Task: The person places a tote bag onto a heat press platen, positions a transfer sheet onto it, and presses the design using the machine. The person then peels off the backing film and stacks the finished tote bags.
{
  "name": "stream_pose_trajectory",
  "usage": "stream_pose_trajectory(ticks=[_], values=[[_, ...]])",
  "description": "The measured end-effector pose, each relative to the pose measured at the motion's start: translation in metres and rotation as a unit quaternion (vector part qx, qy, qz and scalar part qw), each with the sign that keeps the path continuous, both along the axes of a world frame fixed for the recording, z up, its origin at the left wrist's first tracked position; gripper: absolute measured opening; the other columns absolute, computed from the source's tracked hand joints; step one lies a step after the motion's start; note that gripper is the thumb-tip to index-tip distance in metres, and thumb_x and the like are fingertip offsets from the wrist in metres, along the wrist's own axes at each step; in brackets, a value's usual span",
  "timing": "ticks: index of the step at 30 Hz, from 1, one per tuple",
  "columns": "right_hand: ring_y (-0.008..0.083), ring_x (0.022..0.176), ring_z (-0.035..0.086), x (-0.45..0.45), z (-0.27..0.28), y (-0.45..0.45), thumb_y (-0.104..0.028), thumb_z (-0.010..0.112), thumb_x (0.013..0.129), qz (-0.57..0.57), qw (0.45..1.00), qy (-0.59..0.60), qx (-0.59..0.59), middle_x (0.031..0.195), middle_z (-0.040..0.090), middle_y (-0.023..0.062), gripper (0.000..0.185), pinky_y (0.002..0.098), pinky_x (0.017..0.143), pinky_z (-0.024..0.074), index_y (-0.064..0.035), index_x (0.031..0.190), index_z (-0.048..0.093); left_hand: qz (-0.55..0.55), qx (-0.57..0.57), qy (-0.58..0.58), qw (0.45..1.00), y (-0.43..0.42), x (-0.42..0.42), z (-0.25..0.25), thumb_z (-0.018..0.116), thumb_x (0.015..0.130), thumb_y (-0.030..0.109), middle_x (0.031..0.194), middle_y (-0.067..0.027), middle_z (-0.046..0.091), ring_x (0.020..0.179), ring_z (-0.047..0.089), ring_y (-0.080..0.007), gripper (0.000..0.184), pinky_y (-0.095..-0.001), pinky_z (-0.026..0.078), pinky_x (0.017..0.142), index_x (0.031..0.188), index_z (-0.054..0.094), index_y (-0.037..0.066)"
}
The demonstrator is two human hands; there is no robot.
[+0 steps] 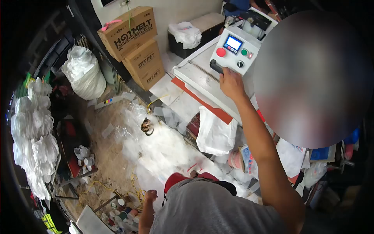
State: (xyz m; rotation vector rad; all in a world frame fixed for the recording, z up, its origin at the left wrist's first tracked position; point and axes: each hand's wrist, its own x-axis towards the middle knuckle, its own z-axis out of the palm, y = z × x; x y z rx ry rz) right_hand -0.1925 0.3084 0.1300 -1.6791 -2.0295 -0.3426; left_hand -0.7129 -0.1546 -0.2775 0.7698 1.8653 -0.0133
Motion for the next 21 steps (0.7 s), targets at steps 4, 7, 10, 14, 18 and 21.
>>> stream_pose_trajectory(ticks=[4, 7, 10, 14, 18, 21], values=[[0.0372, 0.106, 0.056, -0.011, 0.005, -0.031, -0.018, 0.061, 0.086, 0.022, 0.995, 0.060, 0.072, 0.113, 0.059, 0.0207, 0.037, 0.0463, 0.093, 0.0449, 0.0018, 0.116, 0.054, 0.132, 0.072, -0.080, 0.985, -0.015, -0.004, 0.013, 0.058, 0.085, 0.018, 0.068, -0.0087, 0.066, 0.055, 0.064, -0.0167, 0.015, -0.0321, 0.050, 0.049, 0.083, 0.067, 0.006], [0.0381, 0.114, 0.052, -0.011, 0.005, -0.104, -0.016, 0.062, 0.085, -0.003, 0.987, 0.144, 0.076, 0.123, 0.056, 0.0207, 0.041, 0.0443, 0.100, 0.0427, 0.0001, 0.122, 0.054, 0.126, 0.112, -0.067, 0.983, -0.017, -0.019, 0.017, 0.060, 0.084, 0.020, 0.078, -0.0097, 0.069, 0.058, 0.066, -0.0179, 0.023, -0.0318, 0.052, 0.052, 0.096, 0.065, 0.002], [0.0385, 0.110, 0.055, 0.002, -0.011, -0.199, -0.013, 0.063, 0.084, -0.074, 0.982, 0.163, 0.063, 0.116, 0.059, 0.0192, 0.032, 0.0439, 0.096, 0.0446, -0.0024, 0.114, 0.059, 0.062, 0.112, -0.078, 0.989, -0.027, -0.038, 0.005, 0.060, 0.083, 0.022, 0.077, -0.0110, 0.069, 0.058, 0.065, -0.0209, 0.022, -0.0340, 0.054, 0.055, 0.093, 0.066, 0.003], [0.0327, 0.094, 0.064, 0.051, -0.073, -0.329, -0.010, 0.063, 0.085, -0.182, 0.956, 0.228, -0.029, 0.102, 0.064, 0.0172, 0.022, 0.0388, 0.081, 0.0518, -0.0030, 0.106, 0.062, -0.209, 0.121, -0.070, 0.968, -0.034, -0.079, -0.027, 0.058, 0.084, 0.022, 0.073, -0.0099, 0.067, 0.058, 0.064, -0.0197, 0.020, -0.0337, 0.053, 0.053, 0.090, 0.066, 0.005], [0.0304, 0.080, 0.066, 0.115, -0.123, -0.434, -0.009, 0.062, 0.085, -0.245, 0.932, 0.269, -0.002, 0.090, 0.066, 0.0166, 0.014, 0.0392, 0.069, 0.0534, -0.0018, 0.098, 0.063, 0.020, -0.024, -0.125, 0.992, -0.010, -0.048, 0.006, 0.056, 0.087, 0.023, 0.071, -0.0069, 0.064, 0.057, 0.063, -0.0180, 0.018, -0.0325, 0.049, 0.045, 0.092, 0.065, 0.008], [0.0335, 0.077, 0.066, 0.160, -0.130, -0.490, -0.006, 0.061, 0.084, -0.360, 0.903, 0.232, -0.030, 0.085, 0.066, 0.0184, 0.009, 0.0395, 0.069, 0.0535, -0.0004, 0.090, 0.064, -0.012, 0.001, -0.092, 0.996, 0.017, -0.016, 0.003, 0.057, 0.089, 0.021, 0.073, -0.0061, 0.063, 0.056, 0.062, -0.0172, 0.016, -0.0313, 0.046, 0.042, 0.096, 0.064, 0.009]])
